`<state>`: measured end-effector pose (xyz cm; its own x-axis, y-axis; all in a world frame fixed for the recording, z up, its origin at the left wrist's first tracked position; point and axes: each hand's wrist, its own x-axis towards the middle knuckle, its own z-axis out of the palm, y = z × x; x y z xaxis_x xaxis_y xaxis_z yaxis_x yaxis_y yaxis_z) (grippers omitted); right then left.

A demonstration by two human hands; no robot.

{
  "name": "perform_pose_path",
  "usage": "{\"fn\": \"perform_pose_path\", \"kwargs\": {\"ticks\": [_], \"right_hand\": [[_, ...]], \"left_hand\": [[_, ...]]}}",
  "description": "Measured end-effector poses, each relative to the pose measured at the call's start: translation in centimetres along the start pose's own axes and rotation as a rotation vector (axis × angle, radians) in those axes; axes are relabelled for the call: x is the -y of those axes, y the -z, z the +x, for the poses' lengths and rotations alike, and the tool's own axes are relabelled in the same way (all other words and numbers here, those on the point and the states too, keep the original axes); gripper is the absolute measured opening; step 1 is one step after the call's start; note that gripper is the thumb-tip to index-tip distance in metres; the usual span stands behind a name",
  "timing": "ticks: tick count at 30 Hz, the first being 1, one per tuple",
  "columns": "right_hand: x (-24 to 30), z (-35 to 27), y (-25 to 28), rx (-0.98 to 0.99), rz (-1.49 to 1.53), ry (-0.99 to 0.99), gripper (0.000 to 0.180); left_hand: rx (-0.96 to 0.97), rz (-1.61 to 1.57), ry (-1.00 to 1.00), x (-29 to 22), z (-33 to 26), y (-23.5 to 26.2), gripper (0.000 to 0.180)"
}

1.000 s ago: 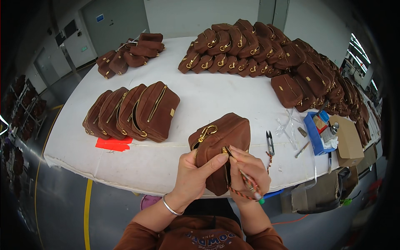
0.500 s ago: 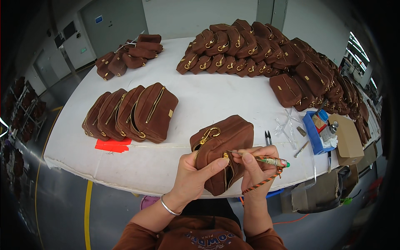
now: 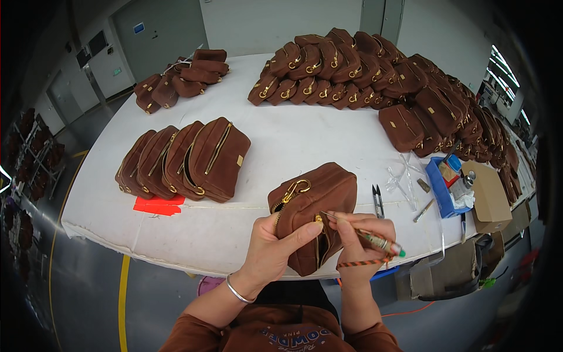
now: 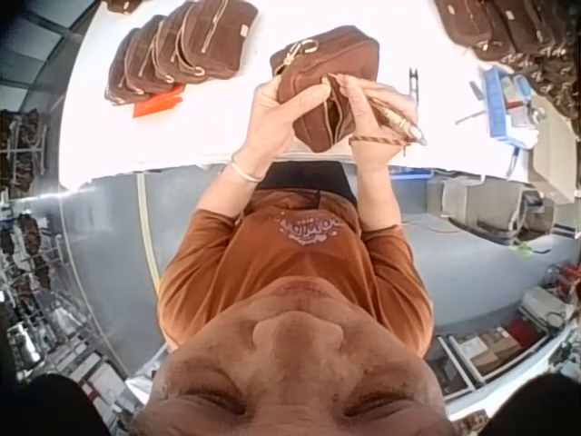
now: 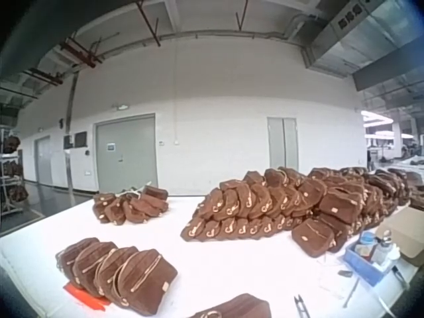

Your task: Trim loose threads and inspect the zippers and interiors of finished leather pouches.

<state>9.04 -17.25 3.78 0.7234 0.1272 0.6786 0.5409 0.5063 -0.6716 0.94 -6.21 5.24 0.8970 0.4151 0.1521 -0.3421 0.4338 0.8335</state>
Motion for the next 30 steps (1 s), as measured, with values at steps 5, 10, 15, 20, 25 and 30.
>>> {"fn": "perform_pose_path", "kwargs": {"ticks": [5,10,15,20,25,30], "right_hand": [[-0.9,-0.3,-0.8,0.061,-0.246,0.343,0.012],[-1.5,-0.1,-0.9,0.098,-0.405,0.456,0.014],[-2.4,0.1,-1.4,0.066,-0.378,0.475,0.017],[-2.3,0.1,-1.8,0.08,-0.409,0.522,0.021],[1.3,-1.0,-0.6,0.155,-0.379,0.453,0.02],[1.7,-1.3,0.3,0.011,-0.15,0.163,0.025]], "left_hand": [[-0.008,-0.003,-0.021,0.2,0.1,0.2,0.022],[-0.031,-0.004,-0.027,0.3,0.1,0.3,0.02],[-0.043,-0.002,-0.06,0.6,0.4,0.4,0.019],[-0.057,-0.056,-0.045,0.5,0.7,0.7,0.021],[-0.107,-0.072,-0.041,0.0,1.3,1.4,0.023],[-0.089,-0.04,-0.063,-0.5,1.2,1.5,0.029]]}}
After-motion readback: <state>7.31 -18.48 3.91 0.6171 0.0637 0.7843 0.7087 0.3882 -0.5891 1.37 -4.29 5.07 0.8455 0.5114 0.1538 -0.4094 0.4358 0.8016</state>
